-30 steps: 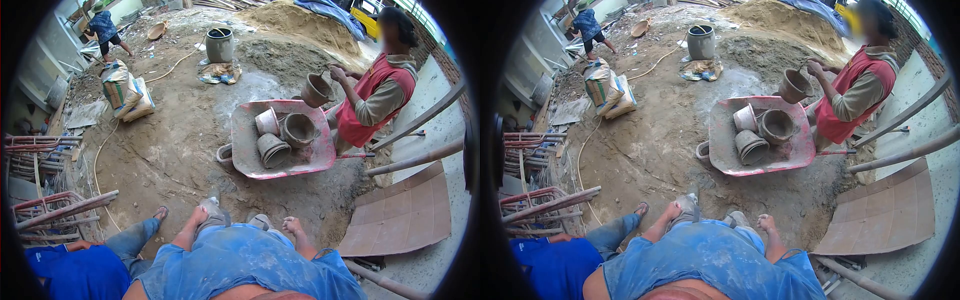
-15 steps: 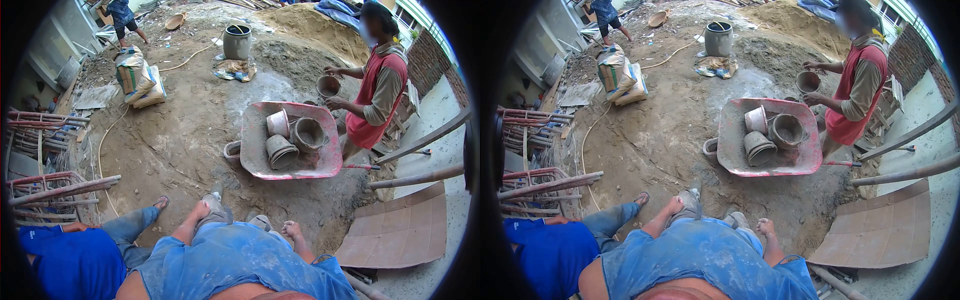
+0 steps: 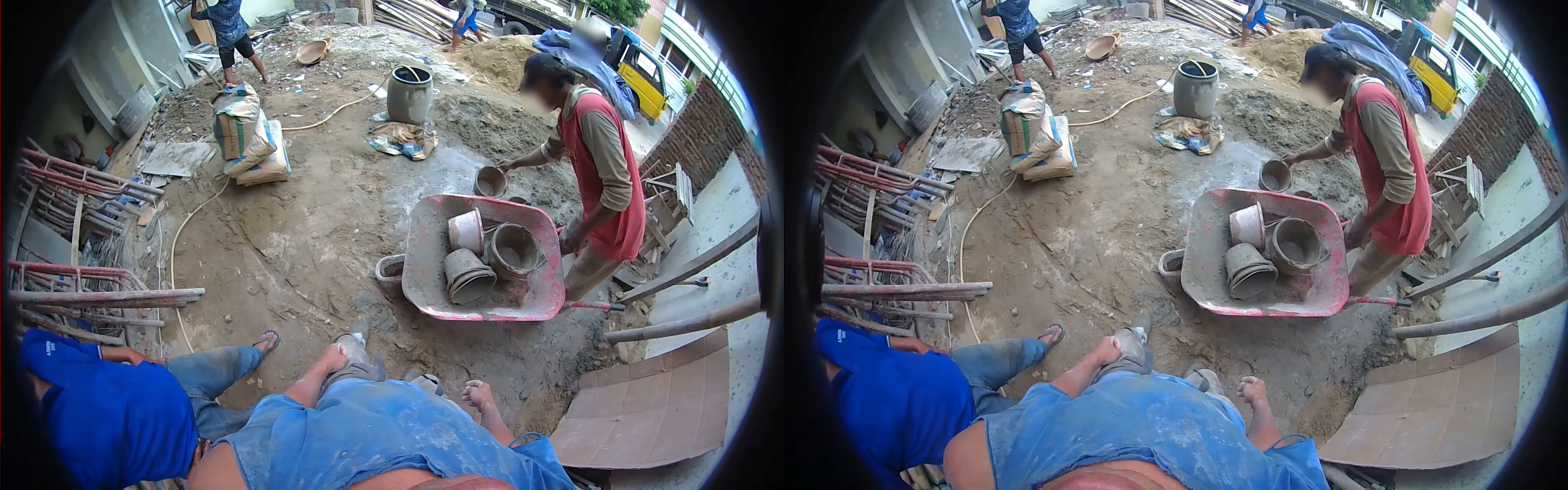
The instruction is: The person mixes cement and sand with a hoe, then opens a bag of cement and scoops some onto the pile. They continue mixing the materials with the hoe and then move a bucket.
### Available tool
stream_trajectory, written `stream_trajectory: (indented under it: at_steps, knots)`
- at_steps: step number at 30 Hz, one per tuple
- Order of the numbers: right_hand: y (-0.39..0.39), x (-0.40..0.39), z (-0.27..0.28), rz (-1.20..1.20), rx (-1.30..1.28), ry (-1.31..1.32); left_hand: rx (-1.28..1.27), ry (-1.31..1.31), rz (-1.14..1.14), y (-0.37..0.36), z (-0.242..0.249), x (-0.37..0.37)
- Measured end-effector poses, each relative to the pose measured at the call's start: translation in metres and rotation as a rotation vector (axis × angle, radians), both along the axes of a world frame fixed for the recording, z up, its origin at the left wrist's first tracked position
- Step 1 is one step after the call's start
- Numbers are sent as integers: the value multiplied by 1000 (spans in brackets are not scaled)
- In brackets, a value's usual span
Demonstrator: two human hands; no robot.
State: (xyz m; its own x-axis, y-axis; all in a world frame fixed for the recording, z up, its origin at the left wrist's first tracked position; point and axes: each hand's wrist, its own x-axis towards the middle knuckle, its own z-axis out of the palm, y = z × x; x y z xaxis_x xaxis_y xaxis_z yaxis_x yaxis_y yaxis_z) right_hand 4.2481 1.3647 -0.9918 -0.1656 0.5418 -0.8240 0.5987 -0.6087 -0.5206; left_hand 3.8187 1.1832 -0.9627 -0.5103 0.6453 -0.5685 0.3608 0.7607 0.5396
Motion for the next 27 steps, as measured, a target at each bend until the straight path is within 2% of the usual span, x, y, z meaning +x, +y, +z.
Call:
stream_trajectory:
  at_steps: [27]
  knots:
    - [-9,3,-15,-71,-34,22,10,-32,-10,1,-5,-4]
